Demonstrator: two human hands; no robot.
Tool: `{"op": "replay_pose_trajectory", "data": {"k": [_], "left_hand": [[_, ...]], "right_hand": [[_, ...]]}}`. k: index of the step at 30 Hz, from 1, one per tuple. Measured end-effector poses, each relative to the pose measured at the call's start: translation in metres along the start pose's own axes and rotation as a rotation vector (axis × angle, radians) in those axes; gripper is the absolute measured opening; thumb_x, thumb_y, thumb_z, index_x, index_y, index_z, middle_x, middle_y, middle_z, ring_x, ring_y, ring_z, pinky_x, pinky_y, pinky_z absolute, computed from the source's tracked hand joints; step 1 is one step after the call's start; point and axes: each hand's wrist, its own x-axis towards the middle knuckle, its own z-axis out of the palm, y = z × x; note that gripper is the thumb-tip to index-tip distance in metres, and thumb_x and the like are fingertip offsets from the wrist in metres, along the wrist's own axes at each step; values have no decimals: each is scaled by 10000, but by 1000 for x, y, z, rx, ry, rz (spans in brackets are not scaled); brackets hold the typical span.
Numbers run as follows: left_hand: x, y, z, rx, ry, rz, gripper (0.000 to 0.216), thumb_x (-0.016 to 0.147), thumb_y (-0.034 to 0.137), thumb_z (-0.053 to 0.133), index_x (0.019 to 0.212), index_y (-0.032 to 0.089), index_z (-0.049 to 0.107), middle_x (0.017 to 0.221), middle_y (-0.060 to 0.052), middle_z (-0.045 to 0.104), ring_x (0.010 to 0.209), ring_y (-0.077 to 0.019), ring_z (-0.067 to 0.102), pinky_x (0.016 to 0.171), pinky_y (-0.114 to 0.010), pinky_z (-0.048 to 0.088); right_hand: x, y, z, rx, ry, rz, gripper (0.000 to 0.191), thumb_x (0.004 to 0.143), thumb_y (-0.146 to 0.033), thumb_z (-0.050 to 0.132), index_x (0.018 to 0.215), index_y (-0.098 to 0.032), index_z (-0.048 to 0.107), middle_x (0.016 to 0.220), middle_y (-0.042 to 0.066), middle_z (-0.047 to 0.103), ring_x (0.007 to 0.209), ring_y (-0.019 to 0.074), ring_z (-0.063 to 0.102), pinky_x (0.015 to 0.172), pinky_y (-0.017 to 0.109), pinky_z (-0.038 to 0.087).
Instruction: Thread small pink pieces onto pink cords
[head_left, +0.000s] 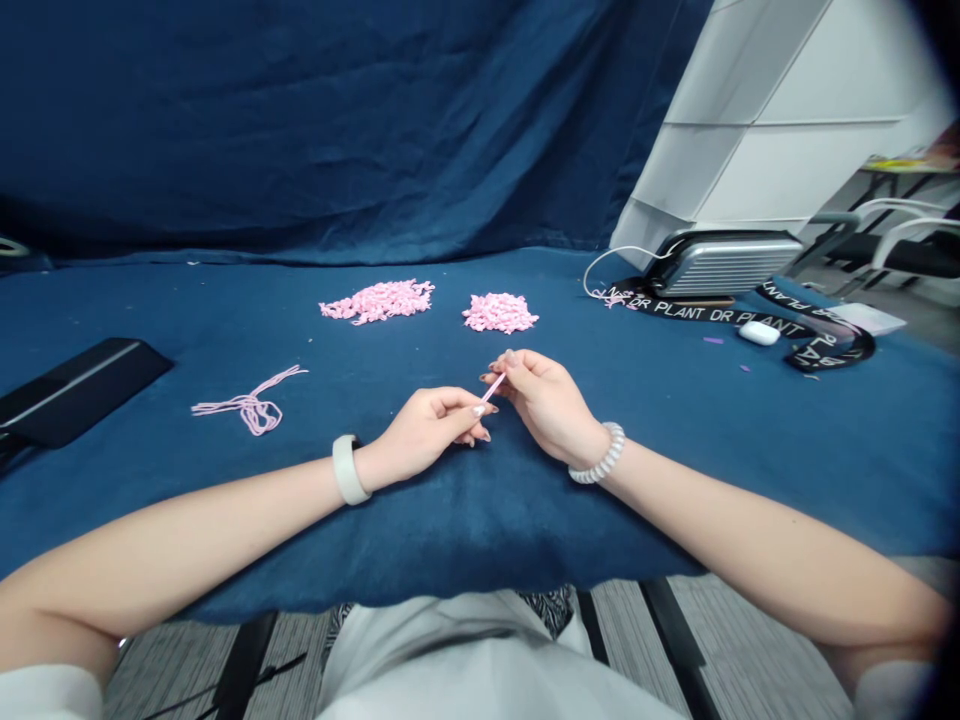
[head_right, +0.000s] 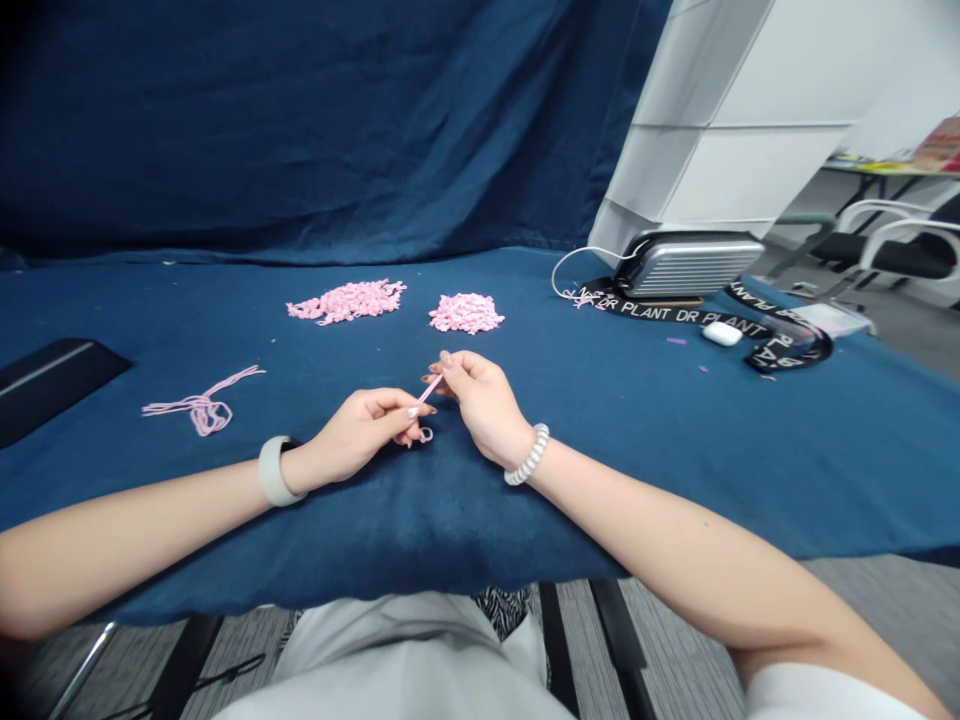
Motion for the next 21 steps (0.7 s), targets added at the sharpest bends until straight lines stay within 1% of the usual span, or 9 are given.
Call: {"op": "replay_pose_trajectory", "data": {"k": [2, 4, 6, 8, 11, 13, 16, 18, 21], "left_hand": [[0, 0, 0, 2, 7, 2, 260, 807, 336, 606, 936, 120, 671, 733, -50, 688, 622, -97, 593, 605, -207, 481], [0, 1, 0, 1, 12, 10, 264, 796, 340, 619, 936, 123, 677, 751, -59, 697, 634, -102, 603, 618, -212, 489], [0, 1, 0, 0, 9, 17, 265, 788, 341, 629, 936, 128, 682, 765, -63, 704, 648, -106, 610, 629, -215, 494], [0, 0, -1, -3, 7, 16, 273, 781, 342, 635, 947, 132, 686, 787, -70, 709, 656, -111, 612, 632, -221, 497], [1, -1, -1, 0, 11, 8, 291, 774, 336, 641, 977, 131, 684, 834, -84, 714, 607, -98, 582, 604, -227, 492], [1, -1, 0, 12, 17, 14, 288, 772, 321, 643, 985, 131, 682, 858, -89, 715, 571, -84, 550, 578, -221, 481], [1, 1, 0, 34, 10, 26, 274, 772, 303, 645, 990, 142, 684, 881, -85, 714, 597, -84, 552, 583, -209, 471], [0, 3, 1, 45, -7, 24, 271, 774, 299, 645, 996, 149, 684, 900, -81, 713, 635, -88, 567, 604, -203, 472], [0, 5, 1, 66, -47, 13, 278, 812, 313, 595, 1019, 147, 680, 925, -87, 708, 649, -94, 581, 613, -208, 479]], "right_hand": [[0, -4, 1, 59, 40, -16, 299, 682, -409, 713, 666, -169, 536, 758, 4, 587, 742, 114, 577, 766, 277, 463], [-1, -8, 1, 117, 46, -10, 282, 706, -385, 701, 671, -173, 518, 780, 5, 590, 770, 118, 599, 798, 285, 473], [-1, -11, 0, 149, 10, 14, 247, 748, -358, 667, 691, -175, 511, 794, 6, 594, 787, 119, 613, 824, 295, 480], [-1, -15, -2, 157, -54, 36, 211, 781, -330, 635, 711, -179, 505, 798, 5, 593, 803, 123, 621, 843, 307, 486], [0, -22, -5, 167, -122, 34, 182, 799, -299, 618, 727, -187, 493, 777, -8, 572, 788, 120, 616, 839, 314, 497], [2, -28, -7, 184, -128, 23, 186, 811, -298, 609, 724, -191, 485, 729, -24, 537, 702, 96, 586, 796, 298, 507], [3, -37, -10, 211, -121, 13, 197, 812, -299, 615, 715, -191, 483, 673, -45, 478, 546, 54, 470, 671, 252, 498], [4, -41, -12, 212, -128, 0, 203, 806, -295, 627, 704, -188, 488, 662, -48, 460, 501, 41, 401, 596, 226, 465], [3, -44, -13, 165, -145, -32, 237, 792, -296, 647, 665, -184, 481, 654, -45, 451, 486, 41, 348, 538, 217, 414]]}}
